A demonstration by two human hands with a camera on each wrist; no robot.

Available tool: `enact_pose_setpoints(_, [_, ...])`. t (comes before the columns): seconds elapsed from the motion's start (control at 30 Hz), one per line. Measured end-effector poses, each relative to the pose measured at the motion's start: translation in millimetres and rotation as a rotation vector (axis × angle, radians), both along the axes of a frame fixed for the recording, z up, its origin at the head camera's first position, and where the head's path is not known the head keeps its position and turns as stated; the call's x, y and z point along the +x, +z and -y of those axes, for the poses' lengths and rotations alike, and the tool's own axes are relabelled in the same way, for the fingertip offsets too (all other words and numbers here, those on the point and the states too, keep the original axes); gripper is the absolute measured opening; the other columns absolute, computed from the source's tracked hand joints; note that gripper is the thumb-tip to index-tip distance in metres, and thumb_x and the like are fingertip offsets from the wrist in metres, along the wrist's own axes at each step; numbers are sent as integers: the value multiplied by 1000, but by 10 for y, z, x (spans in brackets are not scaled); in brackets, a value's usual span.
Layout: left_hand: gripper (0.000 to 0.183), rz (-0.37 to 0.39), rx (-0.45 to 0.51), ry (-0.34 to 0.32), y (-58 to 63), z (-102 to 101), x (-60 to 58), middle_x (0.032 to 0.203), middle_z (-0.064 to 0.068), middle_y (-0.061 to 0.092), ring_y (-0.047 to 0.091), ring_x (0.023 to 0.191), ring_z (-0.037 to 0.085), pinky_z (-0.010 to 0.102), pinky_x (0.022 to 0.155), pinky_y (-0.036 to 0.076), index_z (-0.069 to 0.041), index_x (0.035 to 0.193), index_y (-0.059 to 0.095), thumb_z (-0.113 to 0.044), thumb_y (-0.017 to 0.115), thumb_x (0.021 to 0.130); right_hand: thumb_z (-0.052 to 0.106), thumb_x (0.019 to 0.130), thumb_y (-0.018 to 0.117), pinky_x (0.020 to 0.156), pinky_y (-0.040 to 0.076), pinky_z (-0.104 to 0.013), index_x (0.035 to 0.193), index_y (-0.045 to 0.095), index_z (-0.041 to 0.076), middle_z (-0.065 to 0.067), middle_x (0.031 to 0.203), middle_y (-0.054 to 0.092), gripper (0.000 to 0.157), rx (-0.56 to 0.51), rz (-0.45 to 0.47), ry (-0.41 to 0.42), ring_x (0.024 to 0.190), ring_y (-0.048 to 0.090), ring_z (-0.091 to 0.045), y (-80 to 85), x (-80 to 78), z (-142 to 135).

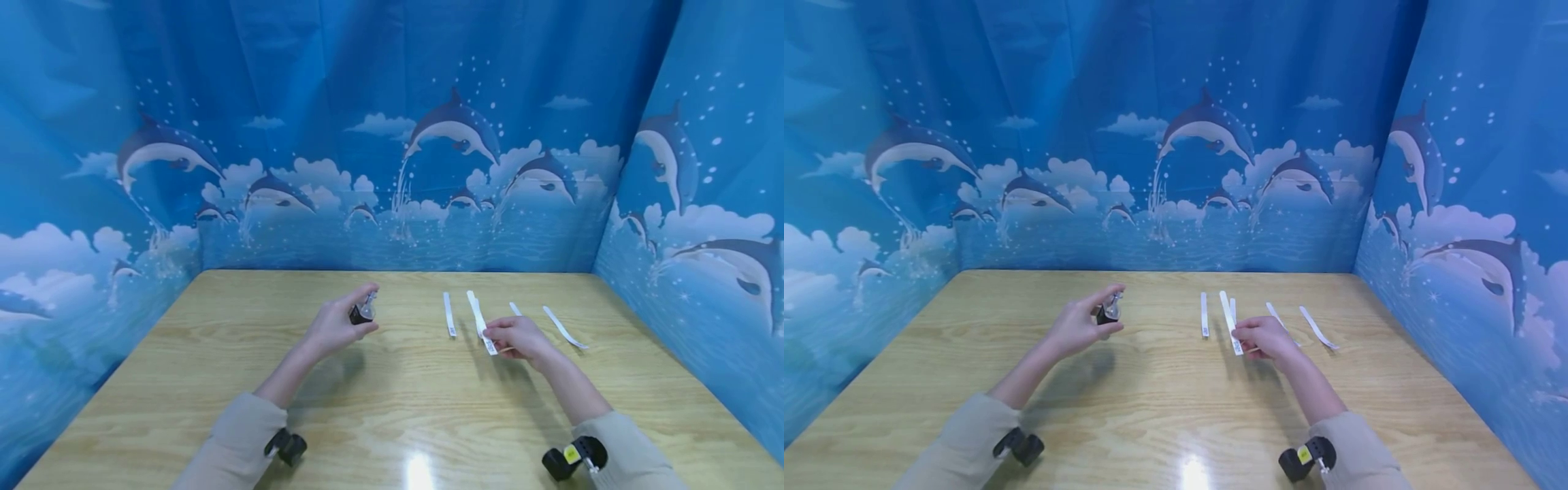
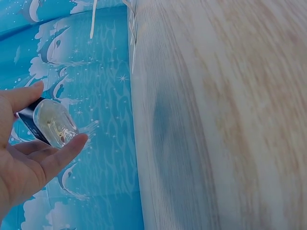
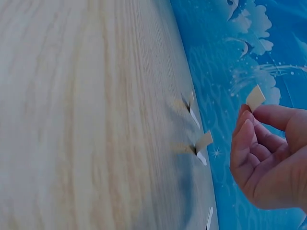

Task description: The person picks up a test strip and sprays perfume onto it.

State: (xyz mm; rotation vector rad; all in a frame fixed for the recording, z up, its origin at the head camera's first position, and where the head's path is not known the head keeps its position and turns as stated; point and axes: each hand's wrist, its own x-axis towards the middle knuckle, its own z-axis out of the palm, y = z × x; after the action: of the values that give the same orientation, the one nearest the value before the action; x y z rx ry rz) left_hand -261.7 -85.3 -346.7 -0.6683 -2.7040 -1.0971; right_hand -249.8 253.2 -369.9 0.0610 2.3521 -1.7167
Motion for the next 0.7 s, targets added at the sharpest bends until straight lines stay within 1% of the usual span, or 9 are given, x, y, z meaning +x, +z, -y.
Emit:
enact_pose_setpoints(0.1, [66,0,2,-3,-2,5,1,132,11,52,57,103,30,47,82,46,-23,138,45,-19,74,80,8,89,58,52,45,-17,113,53,-13,4,65,56,32,-34,7,-29,56,52,-3,-16,-36,-53])
enact_pose_setpoints(0.27, [66,1,-3,0,-15,11,-6,133,10,52,57,104,31,48,85,45,-23,138,45,-18,74,79,4,89,57,51,46,-16,108,54,-11,2,63,56,25,-102,24,-87,54,53,-3,-45,-99,-126])
enact_pose_setpoints(0.47, [65,4,-6,1,-18,11,-2,132,9,52,57,102,29,47,82,45,-24,138,45,-19,74,80,1,89,55,51,46,-16,101,56,-10,2,62,54,17,-135,20,-117,53,51,-2,-77,-181,-194])
enact_pose_setpoints(0.57, [65,7,0,-2,-19,12,-3,133,9,51,57,104,30,47,83,45,-23,138,45,-19,74,80,2,89,56,51,46,-16,102,56,-10,2,62,54,17,-131,29,-143,53,51,-2,-92,-226,-219])
enact_pose_setpoints(0.7, [65,15,7,0,-20,10,-2,134,9,50,56,106,31,48,84,45,-23,138,46,-17,74,80,3,89,57,50,46,-16,107,54,-12,2,62,55,23,-118,46,-181,52,51,-2,-112,-277,-249])
